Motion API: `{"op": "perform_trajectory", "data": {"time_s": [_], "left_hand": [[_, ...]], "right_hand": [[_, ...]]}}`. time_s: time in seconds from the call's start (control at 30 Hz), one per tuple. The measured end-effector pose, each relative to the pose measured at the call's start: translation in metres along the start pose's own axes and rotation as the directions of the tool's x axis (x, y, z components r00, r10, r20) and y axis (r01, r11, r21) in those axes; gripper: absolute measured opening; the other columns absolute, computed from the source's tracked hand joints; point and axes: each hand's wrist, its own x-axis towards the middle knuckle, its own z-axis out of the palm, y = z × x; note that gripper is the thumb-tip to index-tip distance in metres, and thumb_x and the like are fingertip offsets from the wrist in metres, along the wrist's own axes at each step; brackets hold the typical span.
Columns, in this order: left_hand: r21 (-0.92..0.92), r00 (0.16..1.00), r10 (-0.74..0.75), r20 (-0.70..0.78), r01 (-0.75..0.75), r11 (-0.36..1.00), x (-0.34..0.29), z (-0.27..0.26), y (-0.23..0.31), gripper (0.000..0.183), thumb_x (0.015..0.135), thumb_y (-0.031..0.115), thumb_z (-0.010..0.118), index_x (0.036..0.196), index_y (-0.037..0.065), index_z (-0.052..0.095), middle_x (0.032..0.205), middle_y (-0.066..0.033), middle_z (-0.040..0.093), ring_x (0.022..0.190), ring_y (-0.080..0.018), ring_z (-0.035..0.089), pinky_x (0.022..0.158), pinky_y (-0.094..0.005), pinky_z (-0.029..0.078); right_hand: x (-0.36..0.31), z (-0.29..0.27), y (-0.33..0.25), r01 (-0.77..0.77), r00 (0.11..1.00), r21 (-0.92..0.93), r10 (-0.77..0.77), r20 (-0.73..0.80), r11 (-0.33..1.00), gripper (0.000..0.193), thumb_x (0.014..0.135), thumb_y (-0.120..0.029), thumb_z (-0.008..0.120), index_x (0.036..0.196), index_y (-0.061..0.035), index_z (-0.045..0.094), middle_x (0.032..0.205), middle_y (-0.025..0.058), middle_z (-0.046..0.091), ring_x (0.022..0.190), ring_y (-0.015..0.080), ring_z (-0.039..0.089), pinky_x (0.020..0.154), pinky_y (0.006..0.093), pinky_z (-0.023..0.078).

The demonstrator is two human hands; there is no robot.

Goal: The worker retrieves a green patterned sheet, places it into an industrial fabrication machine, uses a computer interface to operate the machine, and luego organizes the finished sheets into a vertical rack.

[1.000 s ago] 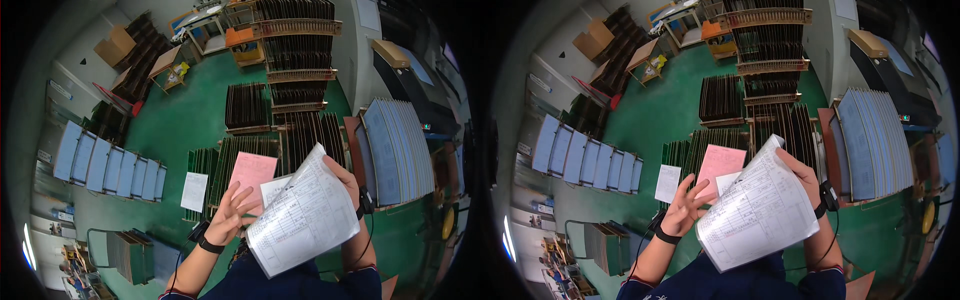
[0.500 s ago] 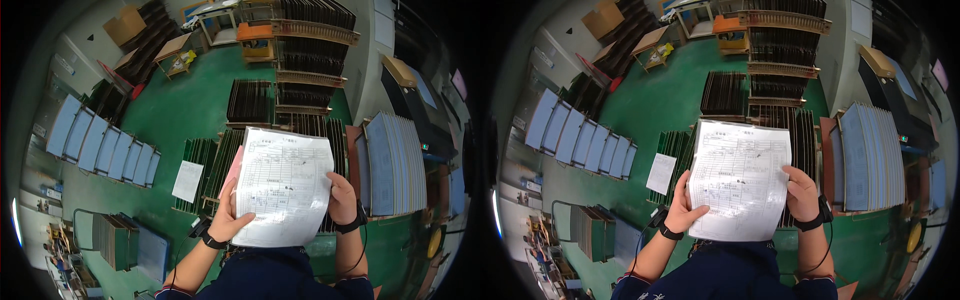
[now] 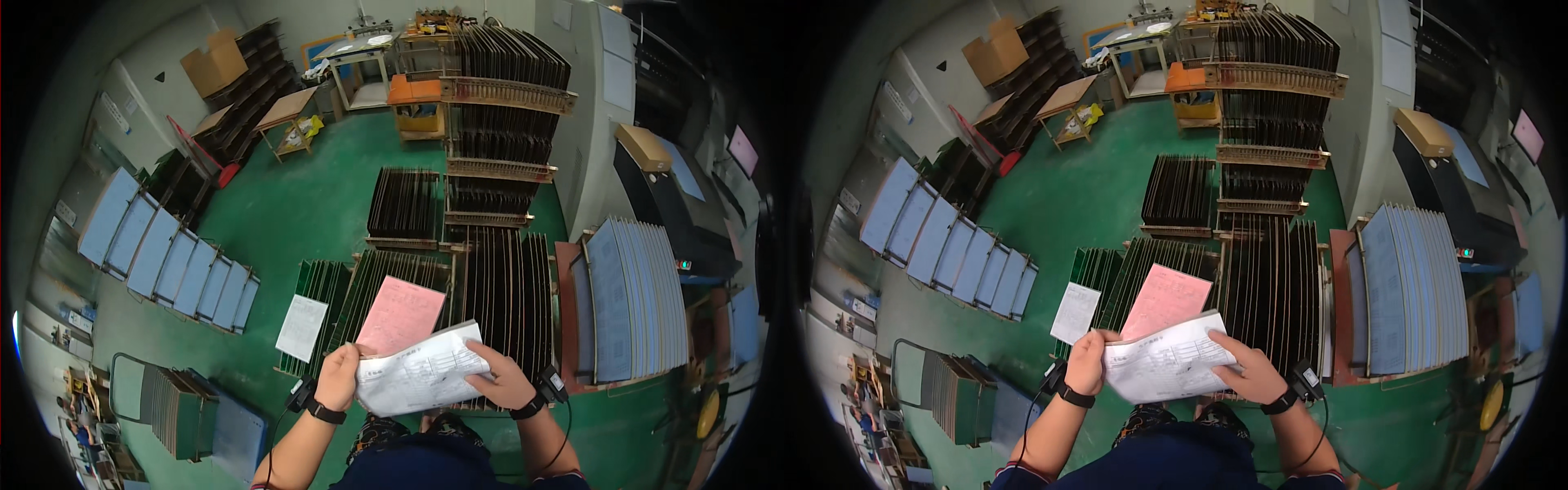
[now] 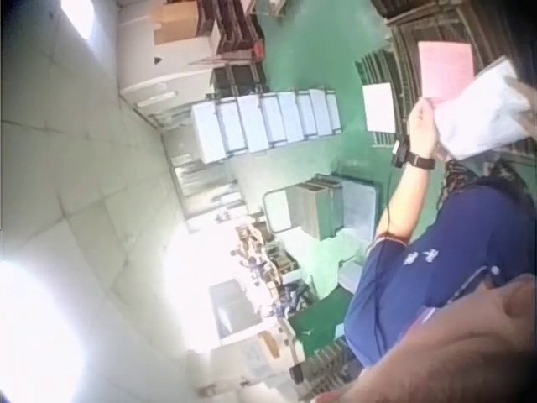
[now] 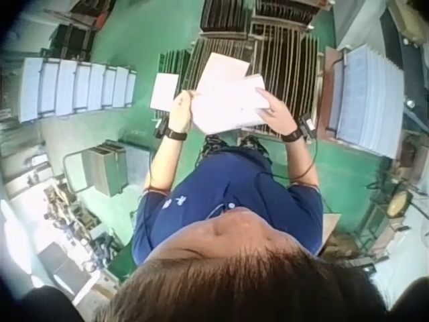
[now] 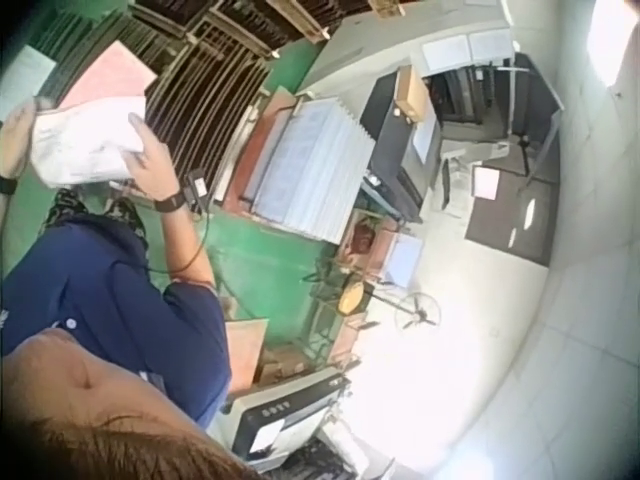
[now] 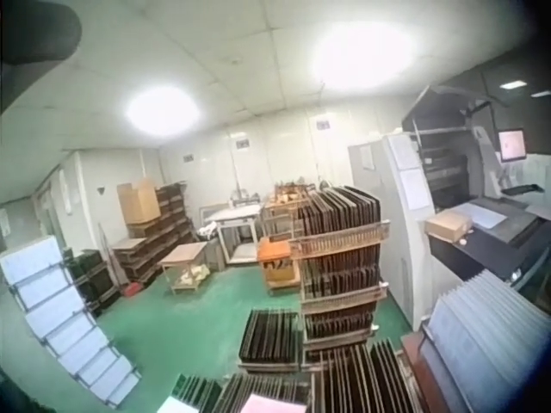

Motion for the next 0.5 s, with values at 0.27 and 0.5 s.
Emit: {"op": "perform_trajectory", "data": {"time_s": [0.27, 0.5], "left_hand": [[-0.283, 0.944, -0.235, 0.232, 0.297, 0.912, 0.002, 0.004, 0.009, 0.048, 0.100, 0.050, 0.036, 0.087, 0.007, 0.054, 0.077, -0.0012, 0.056, 0.072, -0.0093, 0.054, 0.066, -0.0238, 0.046], [-0.291, 0.912, -0.088, 0.402, 0.218, 0.932, -0.027, -0.013, 0.002, 0.054, 0.097, 0.034, 0.053, 0.133, -0.005, 0.044, 0.128, -0.0153, 0.055, 0.115, -0.0240, 0.056, 0.098, -0.0390, 0.045]], "right_hand": [[0.005, 0.023, 0.014, -0.004, 0.992, 0.287, 0.039, -0.117, 0.958, 0.063, 0.085, 0.010, 0.059, 0.141, 0.0066, 0.032, 0.126, 0.0170, 0.056, 0.114, 0.0200, 0.056, 0.097, 0.0327, 0.044], [0.001, 0.020, 0.012, 0.027, 0.974, 0.181, 0.015, -0.225, 0.983, 0.068, 0.083, 0.011, 0.060, 0.143, 0.0062, 0.029, 0.127, 0.0157, 0.056, 0.114, 0.0207, 0.056, 0.098, 0.0343, 0.043]]}}
